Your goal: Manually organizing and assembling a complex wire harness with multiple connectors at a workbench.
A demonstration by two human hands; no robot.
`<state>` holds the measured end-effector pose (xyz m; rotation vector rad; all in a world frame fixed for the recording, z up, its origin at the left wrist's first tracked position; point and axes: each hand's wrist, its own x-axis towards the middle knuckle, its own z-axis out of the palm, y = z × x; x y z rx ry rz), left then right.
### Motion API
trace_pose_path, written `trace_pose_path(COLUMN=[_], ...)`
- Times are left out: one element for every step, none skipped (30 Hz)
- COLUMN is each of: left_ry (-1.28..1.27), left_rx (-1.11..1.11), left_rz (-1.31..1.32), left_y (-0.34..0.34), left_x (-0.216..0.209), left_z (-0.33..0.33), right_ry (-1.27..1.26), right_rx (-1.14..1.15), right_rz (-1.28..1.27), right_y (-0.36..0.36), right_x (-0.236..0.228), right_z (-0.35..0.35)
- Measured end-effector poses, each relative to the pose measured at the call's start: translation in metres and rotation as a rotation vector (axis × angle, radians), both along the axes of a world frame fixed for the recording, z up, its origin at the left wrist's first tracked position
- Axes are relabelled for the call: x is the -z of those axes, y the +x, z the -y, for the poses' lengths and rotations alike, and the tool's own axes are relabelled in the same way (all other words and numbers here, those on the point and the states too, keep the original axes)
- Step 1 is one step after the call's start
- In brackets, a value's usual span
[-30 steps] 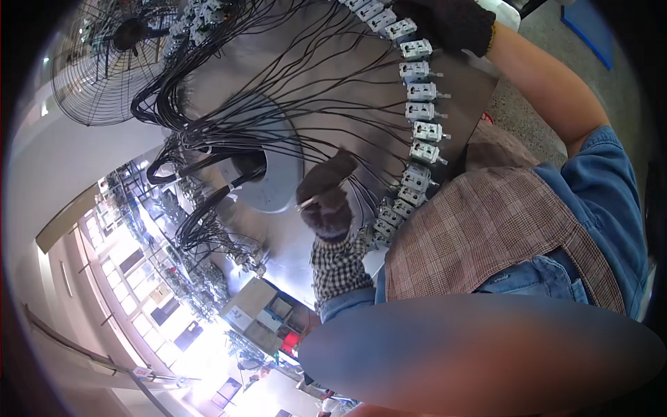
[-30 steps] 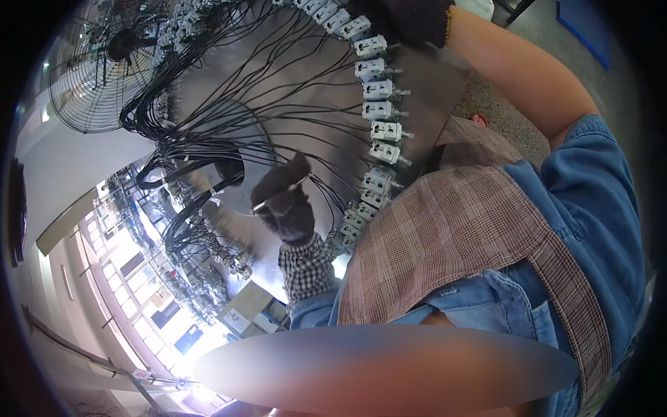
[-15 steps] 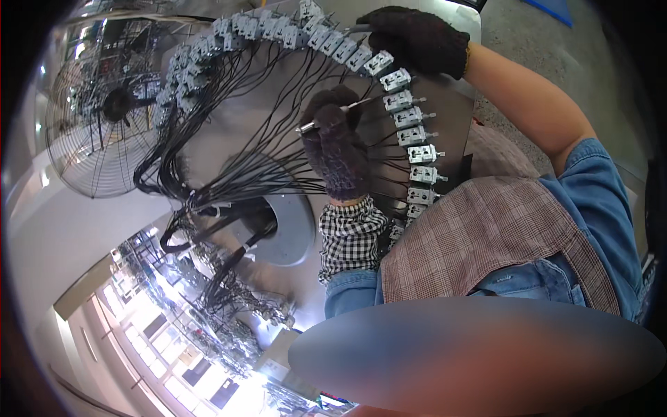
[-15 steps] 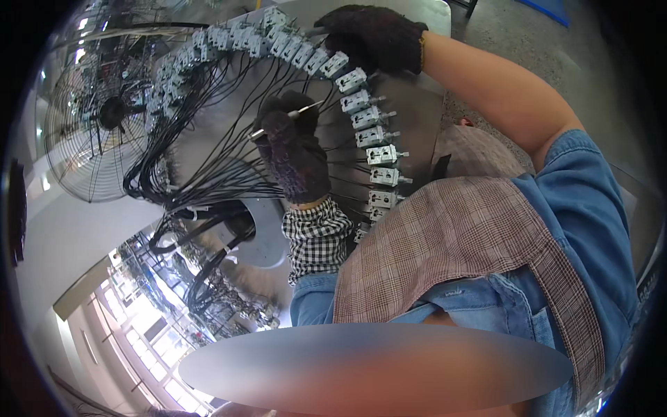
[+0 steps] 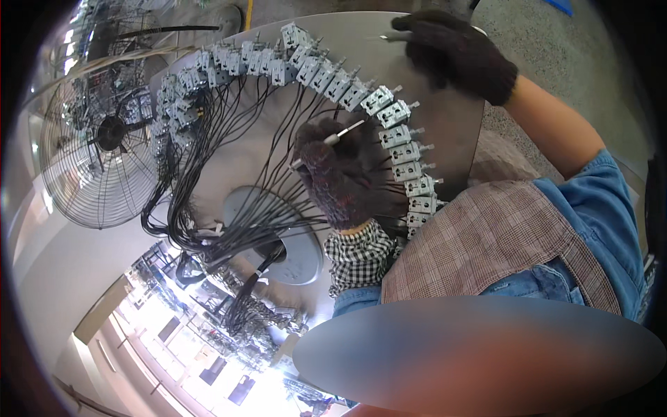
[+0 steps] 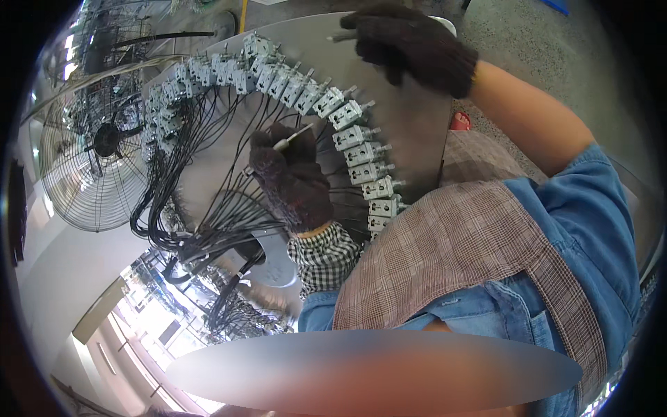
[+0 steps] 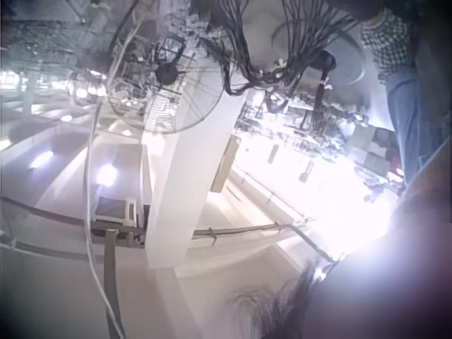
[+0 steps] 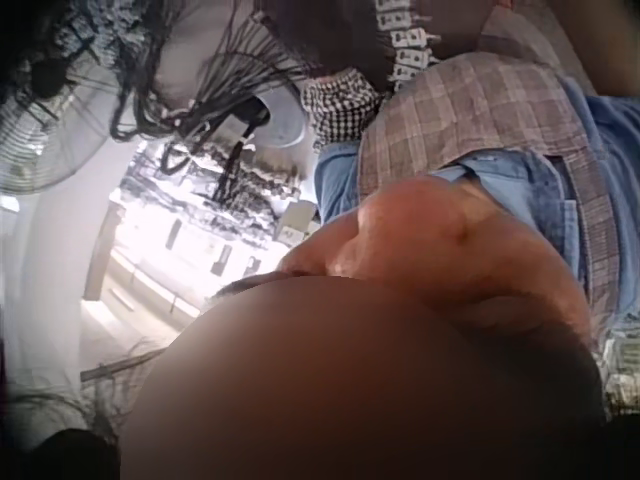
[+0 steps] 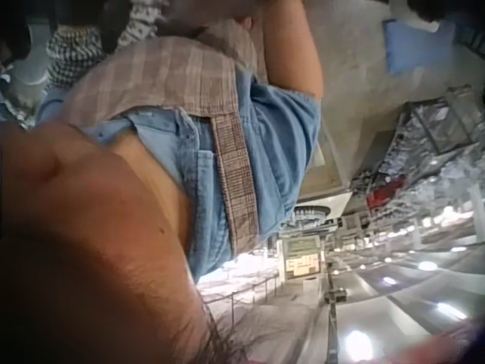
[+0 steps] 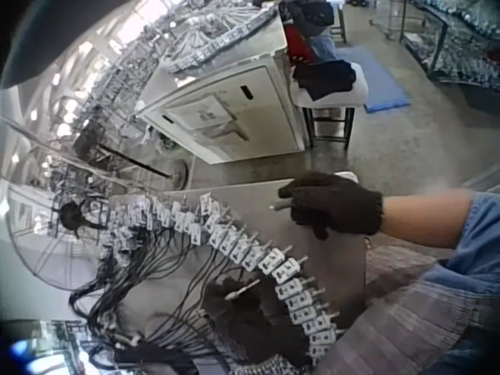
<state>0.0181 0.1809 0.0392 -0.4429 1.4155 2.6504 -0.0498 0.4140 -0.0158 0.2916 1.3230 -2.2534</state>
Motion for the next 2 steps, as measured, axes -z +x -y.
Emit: trace_pose_path(left_ry=[-0.030,0.012], left_rx=[-0.097,-0.240], left_rz=[0.025,0.131], left_y=[0.003,0.011], left_x=[0.008,0.012], left_z=[-0.003,-0.010], right_ry=[0.109,0.227], right_rx=[-0.055,-0.100], right_rz=[0.006,0.011], right_y=[0.003,0.009], right_x=[-0.005,-0.002], right_z=[-0.005,-0.015])
